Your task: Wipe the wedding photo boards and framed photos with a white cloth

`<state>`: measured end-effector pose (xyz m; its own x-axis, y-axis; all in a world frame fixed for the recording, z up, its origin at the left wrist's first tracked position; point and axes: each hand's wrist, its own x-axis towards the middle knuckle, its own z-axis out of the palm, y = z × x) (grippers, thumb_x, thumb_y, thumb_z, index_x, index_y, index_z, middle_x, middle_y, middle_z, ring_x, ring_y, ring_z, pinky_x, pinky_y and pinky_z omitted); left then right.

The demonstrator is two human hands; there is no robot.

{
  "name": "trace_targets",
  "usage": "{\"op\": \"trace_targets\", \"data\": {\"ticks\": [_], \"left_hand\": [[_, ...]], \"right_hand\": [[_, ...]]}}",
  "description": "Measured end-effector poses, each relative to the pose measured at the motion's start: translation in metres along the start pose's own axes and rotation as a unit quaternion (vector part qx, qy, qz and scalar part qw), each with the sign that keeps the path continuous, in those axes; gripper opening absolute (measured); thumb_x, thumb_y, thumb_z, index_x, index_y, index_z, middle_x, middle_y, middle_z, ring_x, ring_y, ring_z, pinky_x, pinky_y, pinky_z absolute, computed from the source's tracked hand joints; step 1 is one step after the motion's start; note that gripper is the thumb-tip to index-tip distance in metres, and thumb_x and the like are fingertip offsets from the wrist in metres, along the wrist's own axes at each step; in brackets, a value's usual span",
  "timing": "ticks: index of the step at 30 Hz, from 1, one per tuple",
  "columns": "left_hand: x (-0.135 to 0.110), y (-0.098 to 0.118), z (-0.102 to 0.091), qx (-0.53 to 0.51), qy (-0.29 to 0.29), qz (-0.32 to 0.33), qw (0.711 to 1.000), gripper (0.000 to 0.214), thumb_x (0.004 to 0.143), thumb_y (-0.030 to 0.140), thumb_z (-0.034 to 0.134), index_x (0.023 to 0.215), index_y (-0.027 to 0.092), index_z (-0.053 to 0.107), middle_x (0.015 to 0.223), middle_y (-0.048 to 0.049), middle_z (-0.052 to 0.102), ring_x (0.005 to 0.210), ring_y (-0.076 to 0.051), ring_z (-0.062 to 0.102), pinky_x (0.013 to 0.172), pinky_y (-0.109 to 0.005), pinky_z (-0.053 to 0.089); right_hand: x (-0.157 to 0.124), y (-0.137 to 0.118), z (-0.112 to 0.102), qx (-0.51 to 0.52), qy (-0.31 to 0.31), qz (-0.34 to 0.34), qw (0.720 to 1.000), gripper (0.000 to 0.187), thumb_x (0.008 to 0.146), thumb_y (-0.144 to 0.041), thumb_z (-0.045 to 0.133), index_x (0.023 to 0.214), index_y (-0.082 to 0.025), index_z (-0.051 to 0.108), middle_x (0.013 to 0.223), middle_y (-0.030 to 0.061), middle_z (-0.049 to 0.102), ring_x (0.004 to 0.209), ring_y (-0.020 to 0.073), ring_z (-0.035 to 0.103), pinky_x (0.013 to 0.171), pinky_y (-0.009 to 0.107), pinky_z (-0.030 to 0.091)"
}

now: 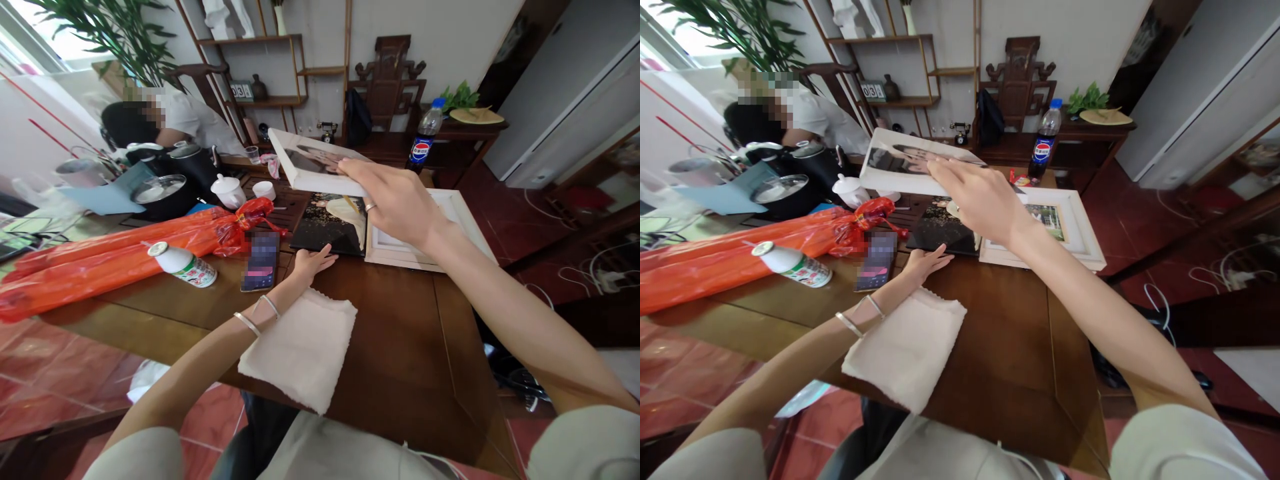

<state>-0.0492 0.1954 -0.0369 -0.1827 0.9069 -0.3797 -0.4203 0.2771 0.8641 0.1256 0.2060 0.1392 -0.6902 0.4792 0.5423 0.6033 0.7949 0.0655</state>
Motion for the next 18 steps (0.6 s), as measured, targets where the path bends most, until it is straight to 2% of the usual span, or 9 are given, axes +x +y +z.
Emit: {"op": "trace_targets", "data": {"ticks": [4, 11, 18], "left_hand": [[0.0, 0.005, -0.004, 0.019, -0.002, -0.02, 1.0, 0.021, 0.066, 0.015, 0.082, 0.069, 0.006, 0.064, 0.066, -0.0119, 0.068, 0.078, -0.026, 0.072, 0.09, -0.038, 0.056], [0.0, 0.009, -0.008, 0.047, 0.006, -0.037, 0.998, 0.019, 0.067, 0.017, 0.082, 0.07, 0.007, 0.066, 0.065, -0.0106, 0.069, 0.078, -0.023, 0.073, 0.085, -0.03, 0.059], [0.009, 0.012, -0.013, 0.098, 0.025, -0.085, 0.991, 0.027, 0.06, 0.023, 0.086, 0.067, 0.005, 0.068, 0.054, -0.0136, 0.066, 0.055, -0.024, 0.07, 0.066, -0.032, 0.06]], "right_hand": [[0.003, -0.004, 0.011, 0.0, -0.008, -0.017, 1.0, 0.061, 0.079, 0.004, 0.039, 0.137, -0.013, 0.043, 0.139, 0.012, 0.052, 0.129, 0.0242, 0.048, 0.1, 0.041, 0.045], [0.007, -0.009, 0.032, 0.024, -0.021, -0.044, 0.999, 0.058, 0.081, 0.006, 0.036, 0.136, -0.01, 0.044, 0.137, 0.0147, 0.054, 0.129, 0.0223, 0.049, 0.101, 0.04, 0.044], [0.018, -0.017, 0.053, -0.004, -0.052, -0.065, 0.997, 0.05, 0.085, 0.005, 0.033, 0.132, -0.005, 0.047, 0.138, 0.0178, 0.052, 0.13, 0.0227, 0.048, 0.103, 0.039, 0.041]]}}
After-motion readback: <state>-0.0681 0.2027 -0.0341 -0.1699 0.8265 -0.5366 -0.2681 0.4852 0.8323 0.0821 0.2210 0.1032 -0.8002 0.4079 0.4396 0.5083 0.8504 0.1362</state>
